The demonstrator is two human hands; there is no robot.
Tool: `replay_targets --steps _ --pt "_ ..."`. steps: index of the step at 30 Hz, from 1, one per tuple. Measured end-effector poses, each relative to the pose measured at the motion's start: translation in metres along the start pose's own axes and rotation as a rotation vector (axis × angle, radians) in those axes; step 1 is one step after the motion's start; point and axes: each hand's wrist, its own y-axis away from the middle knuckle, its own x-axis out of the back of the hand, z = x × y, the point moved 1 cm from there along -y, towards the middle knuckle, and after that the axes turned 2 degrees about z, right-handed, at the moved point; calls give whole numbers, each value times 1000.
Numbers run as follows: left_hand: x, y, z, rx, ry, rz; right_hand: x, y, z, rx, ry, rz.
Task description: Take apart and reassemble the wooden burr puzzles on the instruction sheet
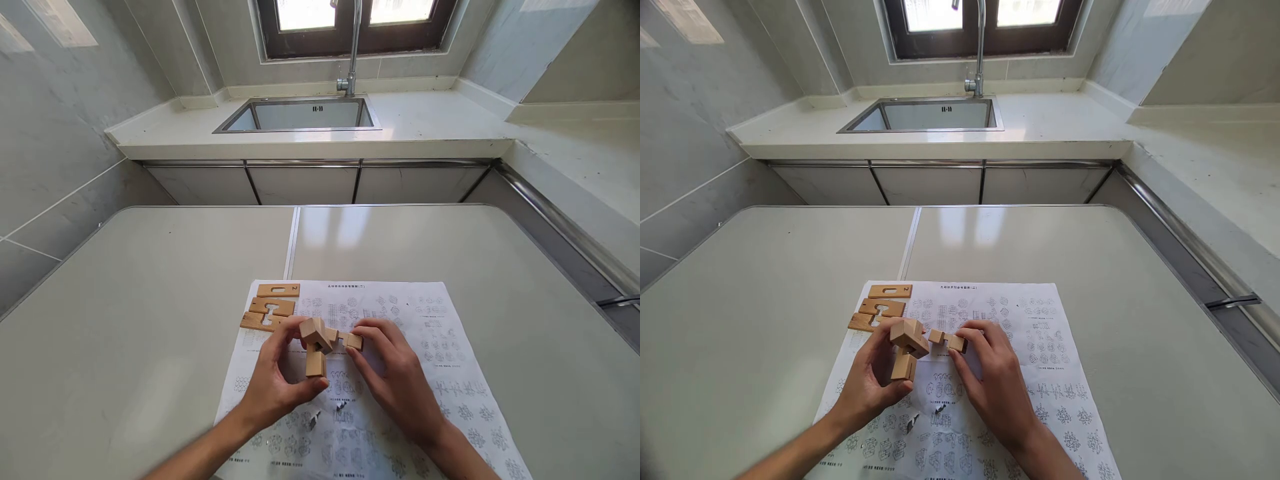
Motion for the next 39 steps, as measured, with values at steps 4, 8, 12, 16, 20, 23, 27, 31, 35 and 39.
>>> replay_targets --steps 4,8,12,16,20,23,27,31,35,39 --pt "0 0 1 9 -23 -3 -3 1 3 28 81 6" --pt "0 0 3 6 -35 -11 -5 2 5 56 137 -7" --pt "-1 -1 4 11 -33 -20 -4 2 3 84 149 19" --pt "-2 -1 7 -13 -49 -39 -1 2 -4 142 55 29" --pt "-5 -4 16 -143 -81 -82 1 1 -11 174 -33 -19" --pt "-8 -6 22 -224 -98 -122 1 0 -13 190 -57 -46" --pt "-9 -5 24 -253 -132 -119 2 0 -14 180 -100 -75" --pt "-9 -4 24 -259 -133 -101 4 0 -16 169 -158 -131" --pt "-8 -3 23 -244 -94 -102 6 -1 -17 146 -239 -166" --pt "-5 -3 19 -147 -33 -105 9 -1 -17 119 -322 -215"
